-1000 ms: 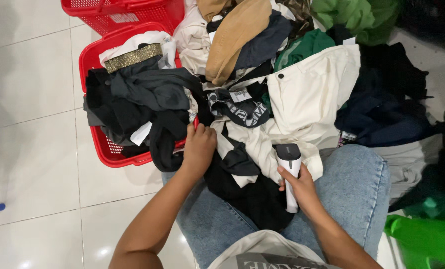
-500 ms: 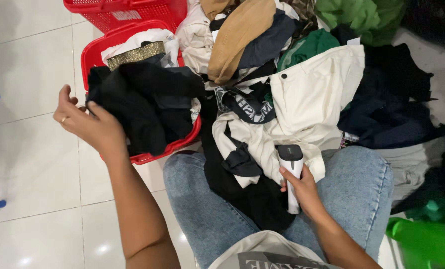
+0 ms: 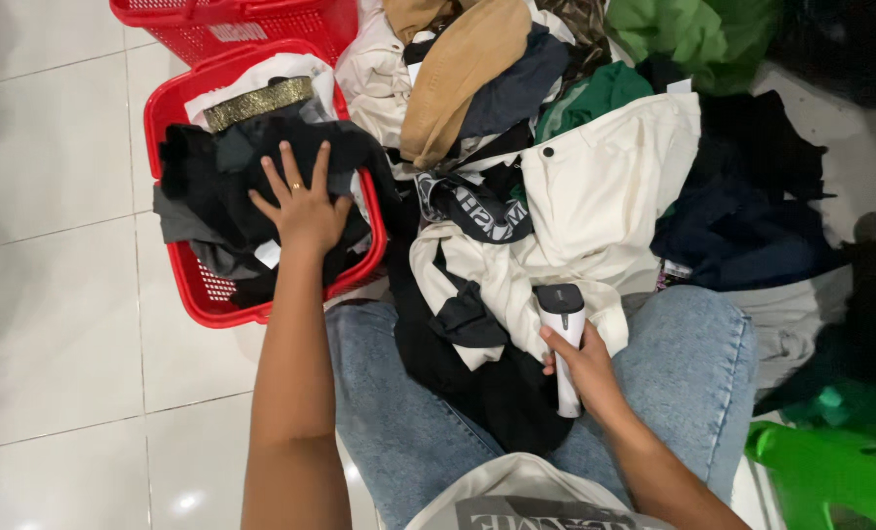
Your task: The person sits on the floor and uses a handheld scanner to scan the barcode tags on various pieces of clothing from a pile, placing the scanned items into a red plastic basket.
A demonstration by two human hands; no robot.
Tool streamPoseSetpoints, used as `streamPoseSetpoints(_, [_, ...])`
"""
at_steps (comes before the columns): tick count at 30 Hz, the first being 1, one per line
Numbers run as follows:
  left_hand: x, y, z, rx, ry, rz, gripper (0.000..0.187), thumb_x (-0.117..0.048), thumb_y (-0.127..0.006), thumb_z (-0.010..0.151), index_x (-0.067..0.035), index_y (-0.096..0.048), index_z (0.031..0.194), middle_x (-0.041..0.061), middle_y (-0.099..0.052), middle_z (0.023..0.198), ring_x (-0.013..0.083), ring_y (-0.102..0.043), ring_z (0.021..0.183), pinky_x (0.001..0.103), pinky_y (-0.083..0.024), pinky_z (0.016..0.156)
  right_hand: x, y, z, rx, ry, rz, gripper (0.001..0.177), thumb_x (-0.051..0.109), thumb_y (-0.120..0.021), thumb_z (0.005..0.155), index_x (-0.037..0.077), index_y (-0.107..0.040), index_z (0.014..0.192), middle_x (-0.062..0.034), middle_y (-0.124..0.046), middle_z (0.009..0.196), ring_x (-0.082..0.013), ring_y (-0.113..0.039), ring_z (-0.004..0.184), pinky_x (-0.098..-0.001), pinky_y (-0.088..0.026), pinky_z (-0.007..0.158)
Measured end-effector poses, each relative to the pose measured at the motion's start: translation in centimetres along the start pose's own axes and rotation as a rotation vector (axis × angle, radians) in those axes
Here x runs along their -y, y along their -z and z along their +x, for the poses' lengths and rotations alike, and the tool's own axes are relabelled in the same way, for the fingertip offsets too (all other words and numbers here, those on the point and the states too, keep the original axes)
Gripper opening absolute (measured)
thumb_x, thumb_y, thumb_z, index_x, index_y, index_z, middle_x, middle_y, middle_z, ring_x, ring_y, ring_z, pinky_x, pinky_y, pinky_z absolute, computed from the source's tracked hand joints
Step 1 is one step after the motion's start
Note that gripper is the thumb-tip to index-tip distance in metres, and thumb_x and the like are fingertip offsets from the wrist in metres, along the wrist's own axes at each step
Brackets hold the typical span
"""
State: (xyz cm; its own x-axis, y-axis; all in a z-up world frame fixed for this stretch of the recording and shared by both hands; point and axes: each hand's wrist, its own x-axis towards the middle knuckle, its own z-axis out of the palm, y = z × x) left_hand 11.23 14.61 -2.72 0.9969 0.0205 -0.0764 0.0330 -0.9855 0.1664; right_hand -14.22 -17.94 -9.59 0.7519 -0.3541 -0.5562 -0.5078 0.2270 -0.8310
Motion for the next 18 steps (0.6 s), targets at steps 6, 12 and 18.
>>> streamPoseSetpoints(6, [-2.5, 0.1, 2.7, -0.143, 0.044, 0.041, 0.082, -0.040, -0.060, 0.096, -0.041, -0.017, 0.166, 0.016, -0.005, 0.173, 0.0459, 0.003, 0.155, 0.081, -0.006, 0.114, 1.7, -0.1, -1.1, 0.011, 0.005, 0.027, 0.043, 0.020, -0.082, 0.087, -0.006, -0.057, 0.109, -0.0151, -0.058, 0.077, -0.0260, -0.065, 0.061, -0.0379, -0.063, 0.052])
streamPoseSetpoints(12, [-9.1, -3.8, 3.1, -0.655, -0.099, -0.031, 0.055, -0.011, -0.068, 0.080, -0.022, -0.061, 0.134, 0.015, -0.047, 0.146, 0.0380, -0.036, 0.141, 0.066, -0.024, 0.109, 0.7, 0.2, -0.2, 0.038, -0.024, -0.013, 0.047, 0.024, -0.084, 0.087, -0.007, -0.058, 0.110, -0.0158, -0.060, 0.076, -0.0254, -0.067, 0.061, -0.0389, -0.064, 0.054])
streamPoseSetpoints(18, [-16.6, -8.2, 1.1, -0.609, -0.455, -0.061, 0.024, -0.036, -0.078, 0.082, -0.017, -0.076, 0.096, 0.007, -0.068, 0.090, 0.0285, -0.069, 0.084, 0.047, -0.050, 0.074, 0.4, 0.2, -0.2, 0.026, -0.020, -0.008, 0.041, 0.021, -0.082, 0.087, -0.005, -0.057, 0.106, -0.0149, -0.059, 0.071, -0.0238, -0.066, 0.056, -0.0367, -0.063, 0.053])
